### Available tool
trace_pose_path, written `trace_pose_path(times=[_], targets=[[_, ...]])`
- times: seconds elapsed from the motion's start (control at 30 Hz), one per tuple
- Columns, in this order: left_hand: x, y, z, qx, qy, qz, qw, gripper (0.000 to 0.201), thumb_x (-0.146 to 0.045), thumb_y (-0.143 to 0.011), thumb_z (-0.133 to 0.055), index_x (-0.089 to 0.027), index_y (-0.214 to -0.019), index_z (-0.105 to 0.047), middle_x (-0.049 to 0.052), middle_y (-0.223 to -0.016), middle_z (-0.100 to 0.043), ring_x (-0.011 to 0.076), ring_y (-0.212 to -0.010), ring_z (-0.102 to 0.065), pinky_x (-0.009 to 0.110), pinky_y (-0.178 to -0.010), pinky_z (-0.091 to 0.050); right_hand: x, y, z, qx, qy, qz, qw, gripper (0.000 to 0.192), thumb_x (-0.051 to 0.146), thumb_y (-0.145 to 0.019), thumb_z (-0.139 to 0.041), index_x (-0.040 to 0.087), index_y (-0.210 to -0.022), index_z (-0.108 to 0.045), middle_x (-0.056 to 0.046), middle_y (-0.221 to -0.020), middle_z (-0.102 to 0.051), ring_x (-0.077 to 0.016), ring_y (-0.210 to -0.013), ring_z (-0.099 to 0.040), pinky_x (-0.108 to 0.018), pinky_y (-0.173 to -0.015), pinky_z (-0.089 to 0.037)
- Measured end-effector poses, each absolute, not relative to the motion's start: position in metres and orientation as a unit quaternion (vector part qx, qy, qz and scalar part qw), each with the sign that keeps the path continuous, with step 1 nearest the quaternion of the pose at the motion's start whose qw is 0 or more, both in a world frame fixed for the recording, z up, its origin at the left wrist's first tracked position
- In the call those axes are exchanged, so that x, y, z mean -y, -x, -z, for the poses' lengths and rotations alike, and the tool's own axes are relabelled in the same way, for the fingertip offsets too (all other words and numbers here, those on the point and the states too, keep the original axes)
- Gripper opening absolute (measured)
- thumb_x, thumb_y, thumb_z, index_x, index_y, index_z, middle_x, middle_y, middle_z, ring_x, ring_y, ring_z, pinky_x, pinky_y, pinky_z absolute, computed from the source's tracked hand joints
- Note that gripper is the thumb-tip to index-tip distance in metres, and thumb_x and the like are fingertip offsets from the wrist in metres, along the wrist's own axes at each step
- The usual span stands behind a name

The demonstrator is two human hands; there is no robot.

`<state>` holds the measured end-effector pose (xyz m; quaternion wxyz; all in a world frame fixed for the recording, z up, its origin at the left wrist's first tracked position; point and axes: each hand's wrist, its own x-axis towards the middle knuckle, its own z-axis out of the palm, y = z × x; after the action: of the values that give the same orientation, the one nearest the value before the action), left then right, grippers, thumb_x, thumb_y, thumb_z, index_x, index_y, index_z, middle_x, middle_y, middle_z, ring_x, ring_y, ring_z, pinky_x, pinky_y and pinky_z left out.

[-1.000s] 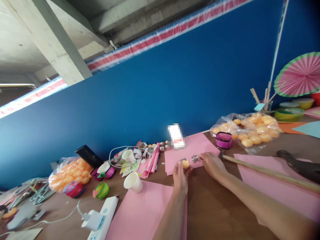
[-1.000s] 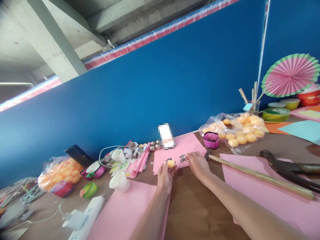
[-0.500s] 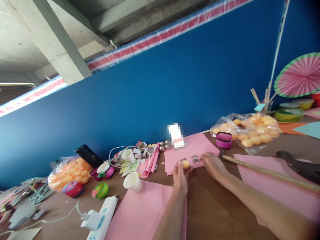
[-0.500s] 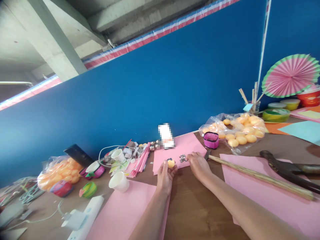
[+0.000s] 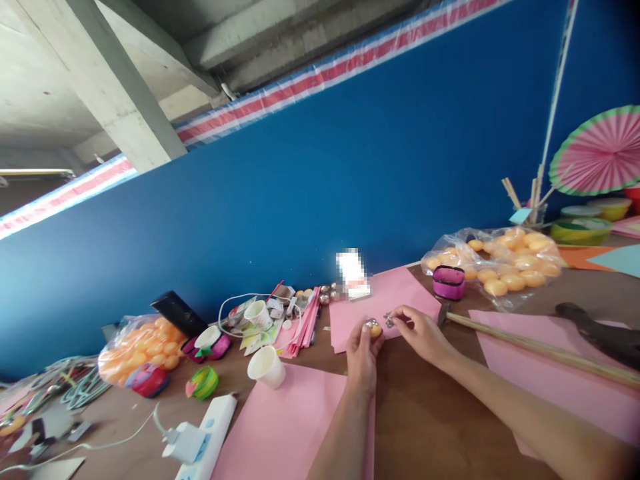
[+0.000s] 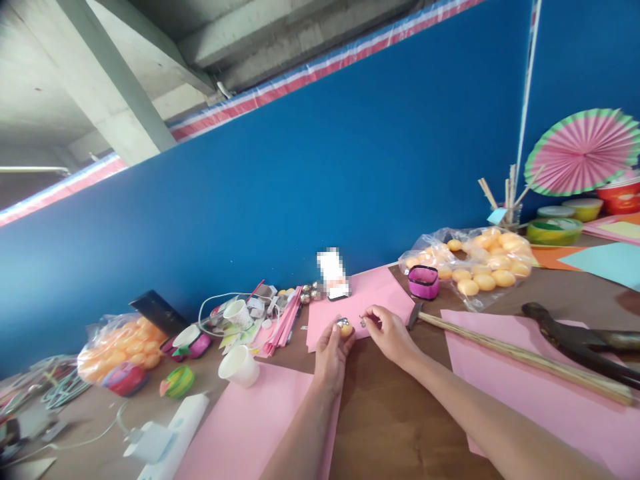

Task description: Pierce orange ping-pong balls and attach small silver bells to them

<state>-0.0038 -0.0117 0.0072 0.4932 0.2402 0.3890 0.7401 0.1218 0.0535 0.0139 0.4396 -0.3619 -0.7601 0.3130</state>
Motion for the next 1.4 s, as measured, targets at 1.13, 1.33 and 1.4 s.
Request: trace_pose_path(times=[1.13, 1.33, 1.4], targets=[[0.013, -0.001, -0.013, -0.414, -0.258, -0.729, 0.481, 0.038, -0.03, -0.069, -0.062, -0.015, -0.104, -0.058, 0.01, -0.095, -0.064, 0.0183, -0.087, -0.061, 0.034, -0.084, -0.046, -0.045, -0.111, -0.009, 0.686, 0.258, -0.529, 0.428, 0.017, 0.033, -0.077, -0.051, 0.017, -0.077, -0.055, -0.001, -0.079, -0.057, -0.0137, -0.076, -0.054, -0.026, -0.072, -0.044], [0.012, 0.001, -0.01, -0.407, -0.265, -0.725, 0.488, 0.04, -0.029, -0.07, -0.062, -0.016, -0.107, -0.056, 0.01, -0.098, -0.065, 0.0199, -0.092, -0.06, 0.035, -0.086, -0.045, -0.046, -0.112, -0.01, 0.691, 0.264, -0.532, 0.412, 0.018, 0.033, -0.078, -0.05, 0.016, -0.075, -0.056, -0.004, -0.088, -0.058, -0.0159, -0.085, -0.053, -0.028, -0.077, -0.043], [0.013, 0.001, -0.009, -0.405, -0.267, -0.724, 0.491, 0.042, -0.029, -0.07, -0.062, -0.016, -0.109, -0.055, 0.01, -0.099, -0.064, 0.0202, -0.092, -0.06, 0.035, -0.087, -0.044, -0.045, -0.112, -0.011, 0.691, 0.264, -0.533, 0.412, 0.018, 0.033, -0.078, -0.05, 0.016, -0.074, -0.056, -0.004, -0.086, -0.058, -0.0161, -0.085, -0.053, -0.028, -0.078, -0.042]])
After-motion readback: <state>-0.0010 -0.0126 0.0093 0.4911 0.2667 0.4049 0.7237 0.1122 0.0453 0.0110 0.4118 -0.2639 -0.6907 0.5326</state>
